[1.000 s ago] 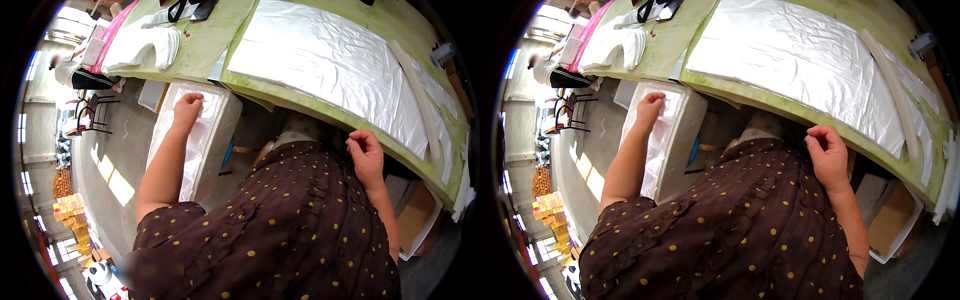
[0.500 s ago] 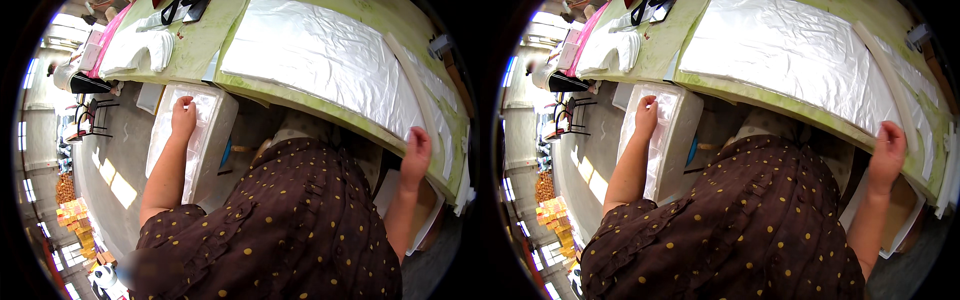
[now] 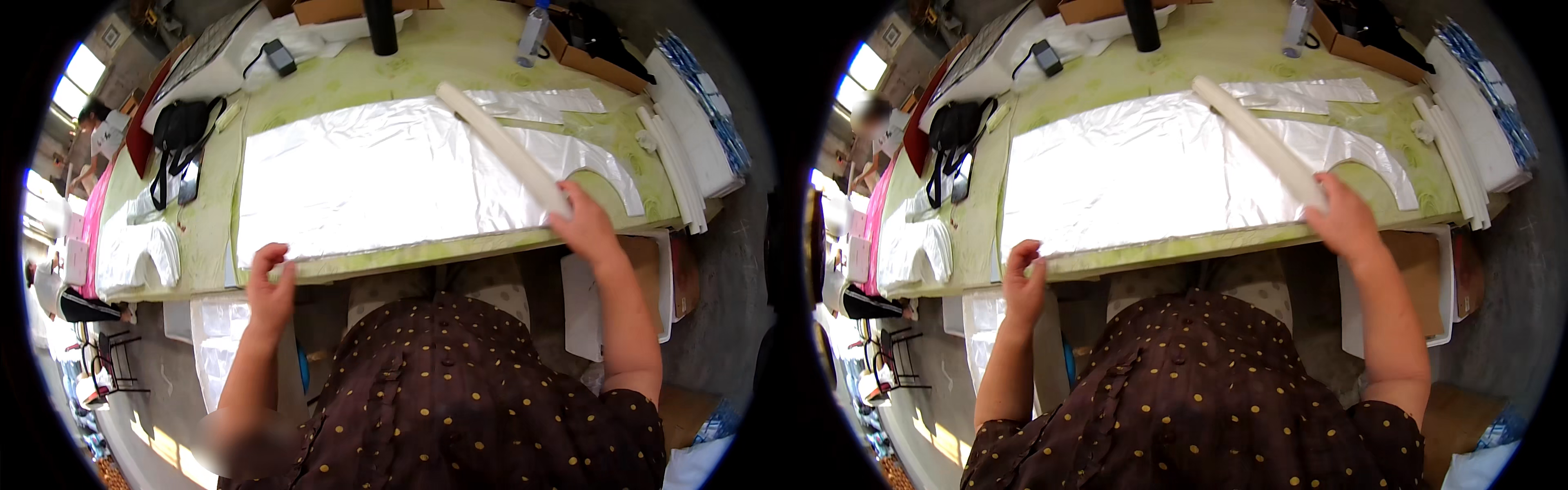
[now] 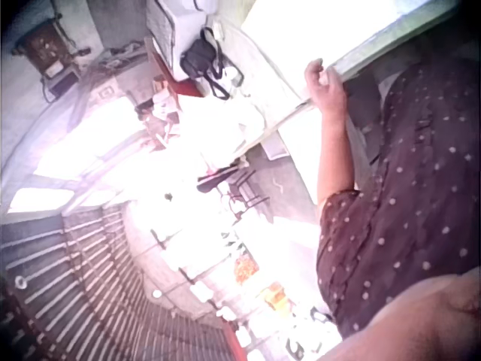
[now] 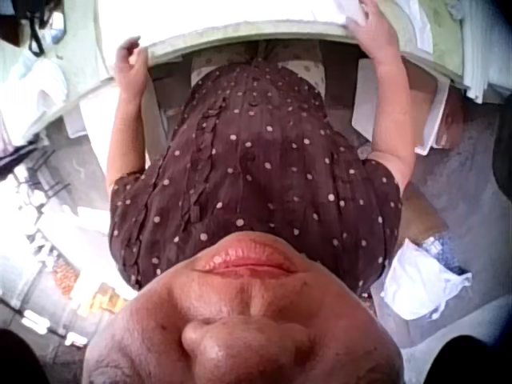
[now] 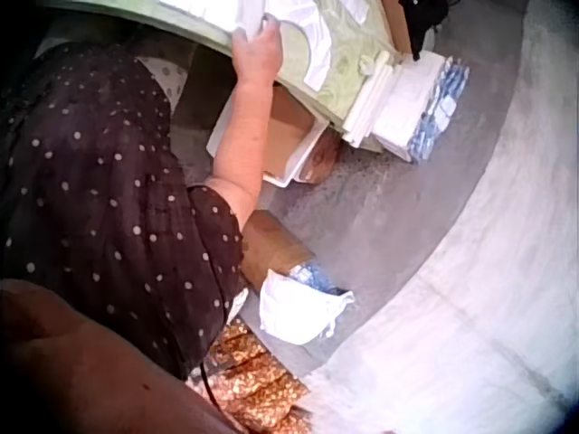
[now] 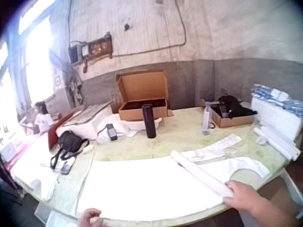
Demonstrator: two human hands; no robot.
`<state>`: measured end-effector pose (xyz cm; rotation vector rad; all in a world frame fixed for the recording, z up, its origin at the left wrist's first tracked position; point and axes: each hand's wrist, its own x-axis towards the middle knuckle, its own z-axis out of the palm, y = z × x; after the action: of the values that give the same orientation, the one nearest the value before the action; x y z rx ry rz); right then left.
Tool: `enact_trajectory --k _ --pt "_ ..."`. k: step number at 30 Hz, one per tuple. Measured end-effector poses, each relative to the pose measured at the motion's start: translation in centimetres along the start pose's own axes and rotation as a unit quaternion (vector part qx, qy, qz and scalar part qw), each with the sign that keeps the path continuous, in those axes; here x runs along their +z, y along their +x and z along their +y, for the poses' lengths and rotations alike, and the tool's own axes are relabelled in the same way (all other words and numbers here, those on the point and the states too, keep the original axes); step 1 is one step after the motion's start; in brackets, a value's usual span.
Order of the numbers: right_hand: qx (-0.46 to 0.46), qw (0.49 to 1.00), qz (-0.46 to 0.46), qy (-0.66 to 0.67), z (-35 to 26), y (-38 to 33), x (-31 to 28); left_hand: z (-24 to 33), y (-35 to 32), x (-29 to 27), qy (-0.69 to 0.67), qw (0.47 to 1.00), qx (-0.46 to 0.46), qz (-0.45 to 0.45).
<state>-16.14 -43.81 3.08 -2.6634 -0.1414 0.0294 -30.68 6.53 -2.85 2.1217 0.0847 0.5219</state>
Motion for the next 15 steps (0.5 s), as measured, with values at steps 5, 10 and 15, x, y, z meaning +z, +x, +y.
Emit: enact_trajectory --k 5,10,15 --pt "0.014 0.972 -0.116 0.202 -3.5 -5.6 3.8 10.0 5.2 10.2 -0.026 0.977 0.145 -0.154" --pt "0.045 0.924 -0.143 0.351 -5.8 -6.7 7.6 14.1 8.3 19.2 0.014 0.917 0.301 -0.263" --pt "0.086 0.865 -0.211 0.447 -4.8 -8.7 7.0 13.0 7.4 21.1 0.131 0.890 0.301 -0.317"
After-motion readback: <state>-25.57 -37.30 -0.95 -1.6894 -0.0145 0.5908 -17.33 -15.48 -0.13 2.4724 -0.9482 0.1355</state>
